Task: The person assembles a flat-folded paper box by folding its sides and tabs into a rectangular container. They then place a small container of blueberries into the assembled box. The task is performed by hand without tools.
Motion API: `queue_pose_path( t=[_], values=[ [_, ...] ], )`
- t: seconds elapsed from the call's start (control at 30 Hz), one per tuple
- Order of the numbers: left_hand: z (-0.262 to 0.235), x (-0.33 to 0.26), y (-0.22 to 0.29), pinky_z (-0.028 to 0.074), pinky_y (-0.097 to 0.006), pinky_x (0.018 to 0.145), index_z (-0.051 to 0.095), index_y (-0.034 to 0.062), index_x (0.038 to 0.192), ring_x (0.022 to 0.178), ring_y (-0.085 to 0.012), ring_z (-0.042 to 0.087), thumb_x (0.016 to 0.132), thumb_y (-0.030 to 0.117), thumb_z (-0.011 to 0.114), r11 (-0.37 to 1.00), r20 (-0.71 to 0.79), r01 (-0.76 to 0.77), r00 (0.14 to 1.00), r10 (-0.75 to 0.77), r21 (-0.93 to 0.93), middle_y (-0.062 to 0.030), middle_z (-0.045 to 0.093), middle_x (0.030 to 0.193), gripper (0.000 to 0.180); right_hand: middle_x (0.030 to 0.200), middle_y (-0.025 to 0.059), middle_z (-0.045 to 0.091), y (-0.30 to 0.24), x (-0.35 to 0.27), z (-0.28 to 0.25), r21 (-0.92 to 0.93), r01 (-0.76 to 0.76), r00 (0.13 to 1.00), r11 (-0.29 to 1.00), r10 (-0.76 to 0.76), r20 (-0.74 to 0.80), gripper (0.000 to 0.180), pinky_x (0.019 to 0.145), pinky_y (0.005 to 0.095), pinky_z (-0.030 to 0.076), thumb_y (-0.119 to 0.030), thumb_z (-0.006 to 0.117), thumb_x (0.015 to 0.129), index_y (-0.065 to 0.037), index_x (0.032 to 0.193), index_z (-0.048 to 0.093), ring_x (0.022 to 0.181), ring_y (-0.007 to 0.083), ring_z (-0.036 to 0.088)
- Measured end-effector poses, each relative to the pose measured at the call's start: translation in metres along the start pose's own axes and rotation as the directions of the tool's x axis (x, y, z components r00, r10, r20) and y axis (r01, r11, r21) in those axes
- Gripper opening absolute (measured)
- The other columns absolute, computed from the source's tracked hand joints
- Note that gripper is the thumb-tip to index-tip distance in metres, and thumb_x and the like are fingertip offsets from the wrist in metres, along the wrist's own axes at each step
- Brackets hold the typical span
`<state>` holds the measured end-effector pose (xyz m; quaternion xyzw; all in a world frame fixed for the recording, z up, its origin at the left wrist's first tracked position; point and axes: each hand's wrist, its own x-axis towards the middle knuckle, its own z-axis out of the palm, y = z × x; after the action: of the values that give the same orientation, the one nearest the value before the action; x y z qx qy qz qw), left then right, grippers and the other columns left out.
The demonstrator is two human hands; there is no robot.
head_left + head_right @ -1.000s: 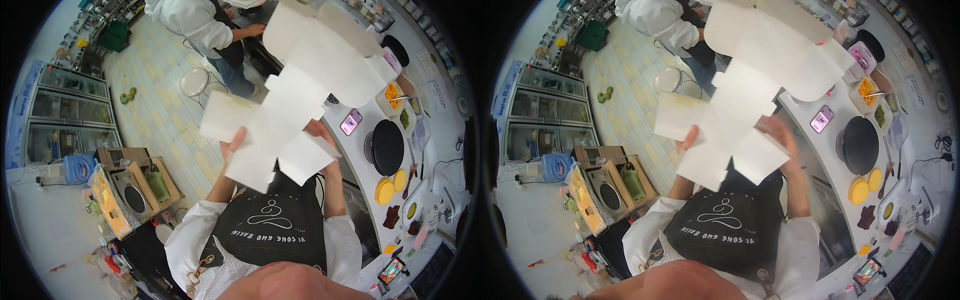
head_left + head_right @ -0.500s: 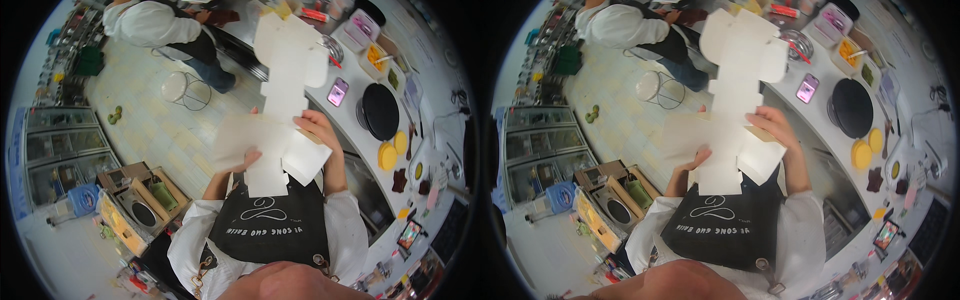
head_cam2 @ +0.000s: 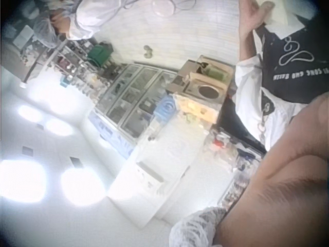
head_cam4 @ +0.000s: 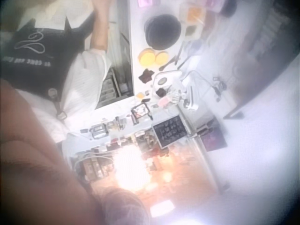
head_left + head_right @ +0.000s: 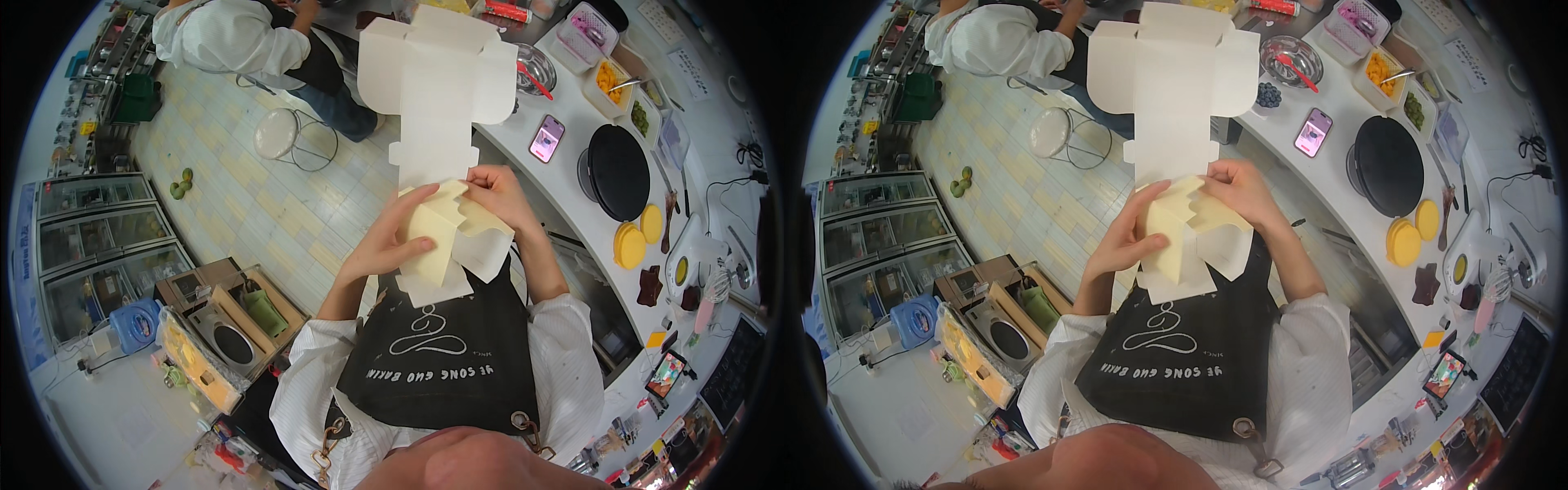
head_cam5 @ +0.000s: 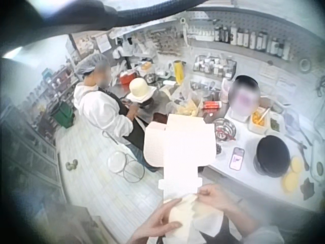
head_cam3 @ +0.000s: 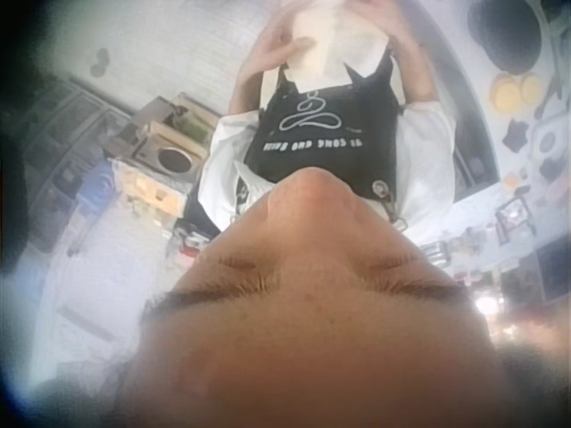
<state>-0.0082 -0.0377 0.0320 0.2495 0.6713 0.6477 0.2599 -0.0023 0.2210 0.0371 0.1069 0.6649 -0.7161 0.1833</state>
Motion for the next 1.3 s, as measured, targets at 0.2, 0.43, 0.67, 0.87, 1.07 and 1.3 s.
queue_pose_path(
  t=[0.2, 0.43, 0.67, 0.87, 1.07, 1.3],
  values=[
    [0.008, 0.005, 0.005, 0.033, -0.050, 0.117, 0.045, 0.0068, 0.155, 0.142, -0.0380, 0.041, 0.078, 0.033, 0.088, 0.990, -0.165, -0.055, 0.983, 0.076, 0.129, -0.0208, 0.045, 0.151, 0.093, 0.072, 0.0016, 0.070, -0.004, 0.004, -0.003, -0.165, 0.087, 0.994, 0.983, -0.097, -0.058, 0.023, 0.057, 0.0259, 0.045, -0.019, 0.071, 0.094, 0.002, 0.085, 0.070, 0.064, 0.0044, 0.058],
    [0.011, 0.006, 0.010, 0.033, -0.050, 0.117, 0.055, 0.0064, 0.136, 0.147, -0.0396, 0.033, 0.074, 0.022, 0.079, 0.937, -0.189, -0.192, 0.949, 0.253, 0.290, -0.0253, 0.035, 0.154, 0.068, 0.084, 0.0064, 0.074, -0.008, 0.003, -0.009, -0.243, 0.117, 0.986, 0.963, -0.141, -0.084, 0.025, 0.064, 0.0263, 0.049, -0.022, 0.069, 0.098, 0.002, 0.101, 0.071, 0.073, 0.0077, 0.063],
    [0.010, 0.008, 0.007, 0.037, -0.051, 0.114, 0.058, 0.0062, 0.125, 0.144, -0.0405, 0.038, 0.075, 0.017, 0.066, 0.895, -0.290, -0.367, 0.854, 0.433, 0.255, -0.0276, 0.024, 0.157, 0.052, 0.143, 0.0184, 0.061, -0.028, -0.061, -0.025, -0.160, 0.699, 0.715, 0.697, -0.683, 0.147, 0.065, 0.110, 0.0446, 0.047, -0.030, 0.079, 0.089, 0.002, 0.141, 0.058, 0.135, 0.0341, 0.057],
    [0.027, 0.010, 0.015, 0.039, -0.053, 0.112, 0.057, 0.0055, 0.125, 0.139, -0.0444, 0.045, 0.079, 0.023, 0.063, 0.866, -0.249, -0.445, 0.833, 0.494, 0.230, -0.0273, 0.021, 0.160, 0.049, 0.111, 0.0109, 0.075, -0.027, -0.063, -0.001, -0.764, 0.599, 0.495, 0.241, -0.861, 0.117, 0.038, 0.083, 0.0383, 0.061, 0.007, 0.073, 0.072, -0.003, 0.108, 0.078, 0.100, 0.0313, 0.073],
    [0.032, 0.004, 0.013, 0.036, -0.058, 0.114, 0.058, 0.0041, 0.120, 0.139, -0.0483, 0.044, 0.079, 0.022, 0.058, 0.850, -0.416, -0.480, 0.742, 0.525, 0.216, -0.0265, 0.031, 0.157, 0.045, 0.103, 0.0032, 0.075, -0.023, -0.050, 0.002, -0.809, 0.571, 0.310, 0.137, -0.949, 0.058, 0.041, 0.066, 0.0333, 0.058, 0.007, 0.070, 0.066, -0.009, 0.103, 0.080, 0.083, 0.0242, 0.068],
    [0.038, 0.013, 0.011, 0.034, -0.054, 0.116, 0.058, -0.0011, 0.124, 0.138, -0.0444, 0.045, 0.086, 0.027, 0.060, 0.816, -0.262, -0.463, 0.788, 0.558, 0.346, -0.0296, 0.047, 0.147, 0.047, 0.104, 0.0042, 0.073, -0.024, -0.051, 0.012, -0.799, 0.557, 0.389, 0.226, -0.921, 0.011, 0.042, 0.063, 0.0330, 0.053, 0.007, 0.074, 0.068, -0.009, 0.107, 0.080, 0.081, 0.0251, 0.064]
  ],
)
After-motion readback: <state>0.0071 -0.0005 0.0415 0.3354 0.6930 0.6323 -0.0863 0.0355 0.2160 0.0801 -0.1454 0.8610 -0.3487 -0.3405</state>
